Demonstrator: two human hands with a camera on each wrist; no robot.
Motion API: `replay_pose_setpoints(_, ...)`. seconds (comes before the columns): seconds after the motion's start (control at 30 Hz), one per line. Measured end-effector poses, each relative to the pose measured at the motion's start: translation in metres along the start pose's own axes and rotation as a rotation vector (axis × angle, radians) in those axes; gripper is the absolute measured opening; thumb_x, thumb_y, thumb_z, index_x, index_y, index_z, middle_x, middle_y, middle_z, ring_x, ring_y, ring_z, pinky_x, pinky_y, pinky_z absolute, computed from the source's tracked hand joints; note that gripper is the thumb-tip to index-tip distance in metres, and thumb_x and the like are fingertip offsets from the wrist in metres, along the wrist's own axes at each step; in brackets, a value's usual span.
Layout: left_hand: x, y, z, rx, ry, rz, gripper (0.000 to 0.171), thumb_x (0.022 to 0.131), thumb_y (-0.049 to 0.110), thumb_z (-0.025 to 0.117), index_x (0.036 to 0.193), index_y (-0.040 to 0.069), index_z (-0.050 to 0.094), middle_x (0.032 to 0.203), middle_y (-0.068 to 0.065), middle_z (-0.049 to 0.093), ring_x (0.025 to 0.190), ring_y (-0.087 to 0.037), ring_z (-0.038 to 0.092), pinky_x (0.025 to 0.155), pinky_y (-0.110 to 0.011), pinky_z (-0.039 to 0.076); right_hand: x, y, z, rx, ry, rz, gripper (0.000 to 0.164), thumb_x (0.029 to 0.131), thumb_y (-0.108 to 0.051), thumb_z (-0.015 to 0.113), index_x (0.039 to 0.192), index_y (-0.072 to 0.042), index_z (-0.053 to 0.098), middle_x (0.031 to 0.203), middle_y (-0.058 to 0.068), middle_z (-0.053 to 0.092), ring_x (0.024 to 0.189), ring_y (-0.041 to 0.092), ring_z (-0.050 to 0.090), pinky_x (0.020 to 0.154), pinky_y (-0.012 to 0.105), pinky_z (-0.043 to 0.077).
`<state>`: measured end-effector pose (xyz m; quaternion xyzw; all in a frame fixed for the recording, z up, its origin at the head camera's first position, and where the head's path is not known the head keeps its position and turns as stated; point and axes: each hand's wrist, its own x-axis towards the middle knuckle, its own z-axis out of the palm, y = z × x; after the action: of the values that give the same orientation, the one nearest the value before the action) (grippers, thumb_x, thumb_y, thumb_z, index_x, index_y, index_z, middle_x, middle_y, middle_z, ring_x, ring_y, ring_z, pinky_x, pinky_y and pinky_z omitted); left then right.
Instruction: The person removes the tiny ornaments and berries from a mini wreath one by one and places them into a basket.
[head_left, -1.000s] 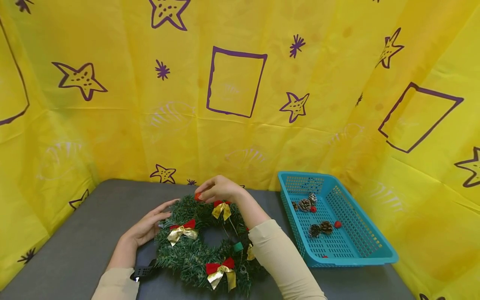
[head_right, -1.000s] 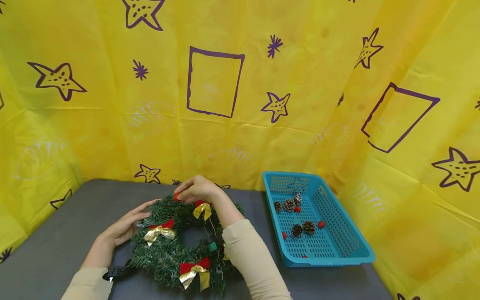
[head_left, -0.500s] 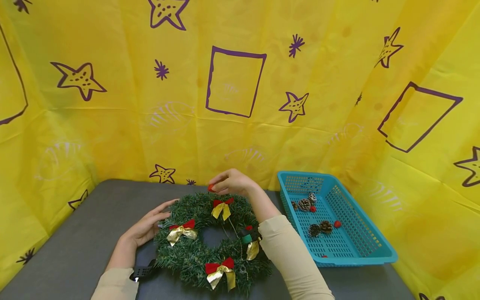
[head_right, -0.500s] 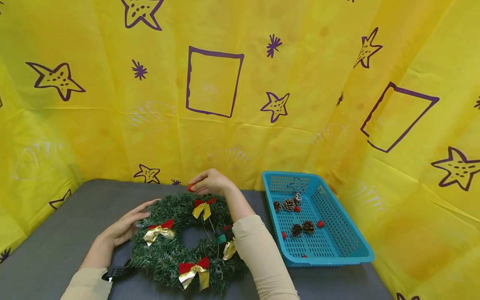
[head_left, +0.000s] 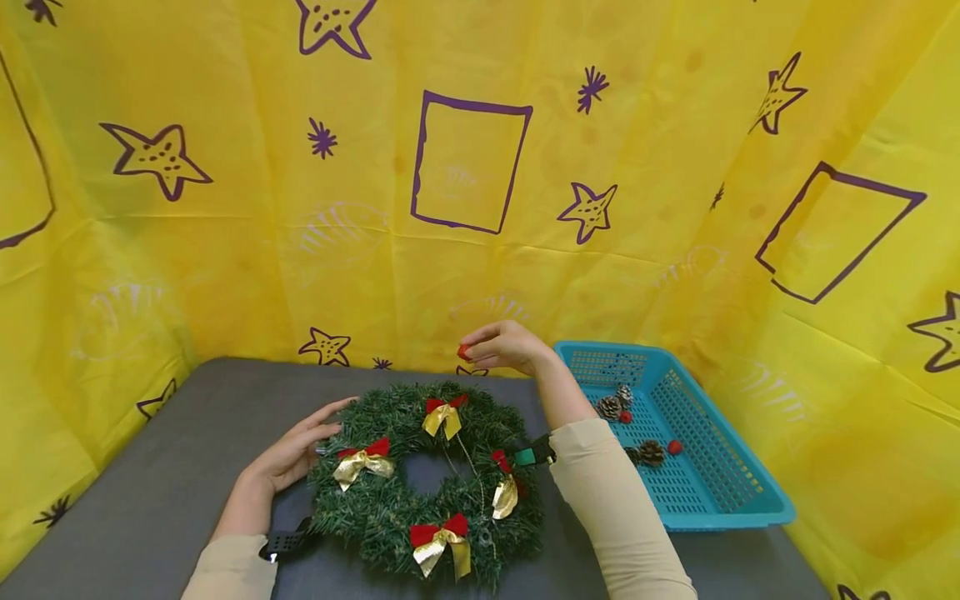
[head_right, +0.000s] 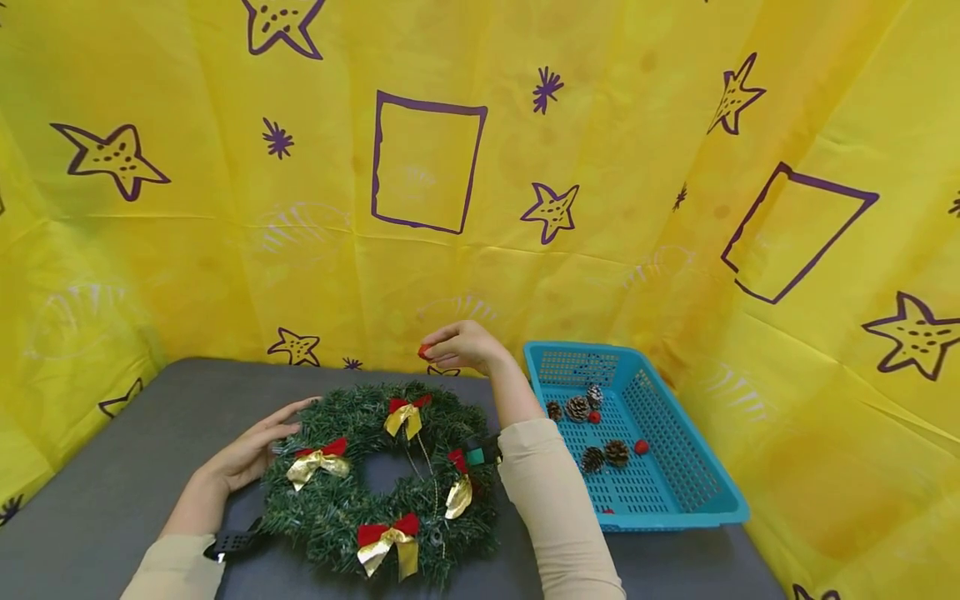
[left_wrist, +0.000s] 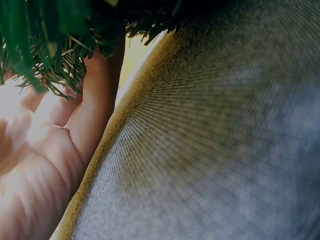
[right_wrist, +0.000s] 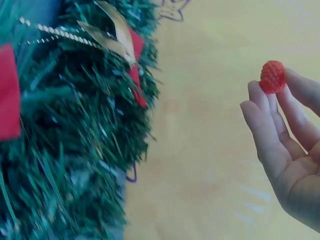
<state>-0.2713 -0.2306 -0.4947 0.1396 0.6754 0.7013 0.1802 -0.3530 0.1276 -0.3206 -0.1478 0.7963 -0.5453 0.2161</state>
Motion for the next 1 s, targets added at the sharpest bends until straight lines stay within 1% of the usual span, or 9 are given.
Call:
replay_pose_setpoints(0.1,0.0,0.001,-0.001,0.016,-0.005,0.003,0.062,0.106,0.026,0.042,0.161,0.018,0.014,0.166,-0.012,-0.023,0.148,-0.043,-0.028,0.111,-0.077,-0.003,-0.005,-0.001,-0.011,0.014,0.027,0.005,0.037,0.094,-0.002,0.063,0.131,0.004,0.06,0.112,0.009,0.07,0.111,0.025,0.069,0.106,0.045,0.048)
replay_pose_setpoints(0.2,0.0,0.001,-0.001,0.022,0.001,-0.001,0.062,0.106,0.026,0.042,0.161,0.018,0.014,0.166,-0.012,-0.022,0.149,-0.043,-0.027,0.113,-0.072,0.0,-0.009,0.002,-0.021,0.016,0.036,-0.002,0.039,0.095,-0.002,0.062,0.133,0.005,0.058,0.117,0.012,0.069,0.119,0.031,0.065,0.109,0.048,0.045)
replay_pose_setpoints(0.27,0.0,0.001,-0.001,0.018,0.0,-0.003,0.062,0.107,0.025,0.042,0.161,0.018,0.013,0.166,-0.012,-0.023,0.148,-0.043,-0.028,0.113,-0.072,-0.001,-0.011,0.004,-0.026,0.015,0.041,-0.007,0.04,0.095,-0.003,0.062,0.134,0.007,0.056,0.118,0.012,0.068,0.118,0.03,0.066,0.109,0.047,0.045)
replay_pose_setpoints(0.3,-0.001,0.002,0.0,0.009,0.001,-0.005,0.061,0.106,0.025,0.042,0.161,0.018,0.014,0.165,-0.012,-0.024,0.148,-0.043,-0.029,0.112,-0.075,-0.004,-0.012,0.006,-0.029,0.015,0.044,-0.008,0.04,0.095,-0.003,0.061,0.134,0.007,0.056,0.118,0.012,0.068,0.116,0.029,0.067,0.109,0.047,0.045)
replay_pose_setpoints(0.4,-0.001,0.002,0.0,-0.005,0.002,-0.008,0.062,0.106,0.024,0.042,0.161,0.018,0.013,0.165,-0.011,-0.025,0.148,-0.042,-0.031,0.111,-0.076,-0.007,-0.015,0.011,-0.036,0.017,0.059,-0.004,0.04,0.095,-0.003,0.061,0.134,0.006,0.056,0.118,0.011,0.067,0.113,0.026,0.068,0.108,0.047,0.046)
replay_pose_setpoints(0.53,-0.002,0.002,0.001,-0.007,0.002,-0.019,0.062,0.106,0.024,0.043,0.161,0.018,0.013,0.165,-0.011,-0.026,0.148,-0.042,-0.032,0.109,-0.077,-0.008,-0.021,0.018,-0.045,0.019,0.075,0.008,0.041,0.096,-0.004,0.061,0.135,0.005,0.056,0.12,0.012,0.067,0.111,0.025,0.069,0.106,0.044,0.048)
replay_pose_setpoints(0.73,-0.001,0.001,0.001,-0.001,0.008,-0.03,0.063,0.106,0.025,0.043,0.161,0.018,0.012,0.165,-0.011,-0.025,0.148,-0.042,-0.031,0.108,-0.078,-0.007,-0.031,0.025,-0.06,0.041,0.095,0.025,0.043,0.097,-0.004,0.059,0.139,0.006,0.052,0.121,0.012,0.067,0.1,0.015,0.071,0.101,0.037,0.053)
replay_pose_setpoints(0.9,-0.001,-0.001,0.0,0.006,0.029,-0.029,0.064,0.106,0.025,0.043,0.161,0.016,0.011,0.165,-0.013,-0.024,0.149,-0.042,-0.029,0.111,-0.077,-0.005,-0.038,0.027,-0.073,0.062,0.119,0.027,0.043,0.098,-0.003,0.056,0.14,0.007,0.05,0.123,0.013,0.065,0.101,0.015,0.07,0.107,0.043,0.047)
replay_pose_setpoints(1.0,0.0,-0.001,-0.001,0.007,0.028,-0.032,0.063,0.106,0.025,0.043,0.161,0.018,0.012,0.165,-0.013,-0.023,0.149,-0.042,-0.028,0.11,-0.078,-0.005,-0.042,0.031,-0.08,0.067,0.125,0.024,0.044,0.099,-0.003,0.056,0.141,0.007,0.049,0.127,0.015,0.063,0.106,0.017,0.069,0.11,0.045,0.043)
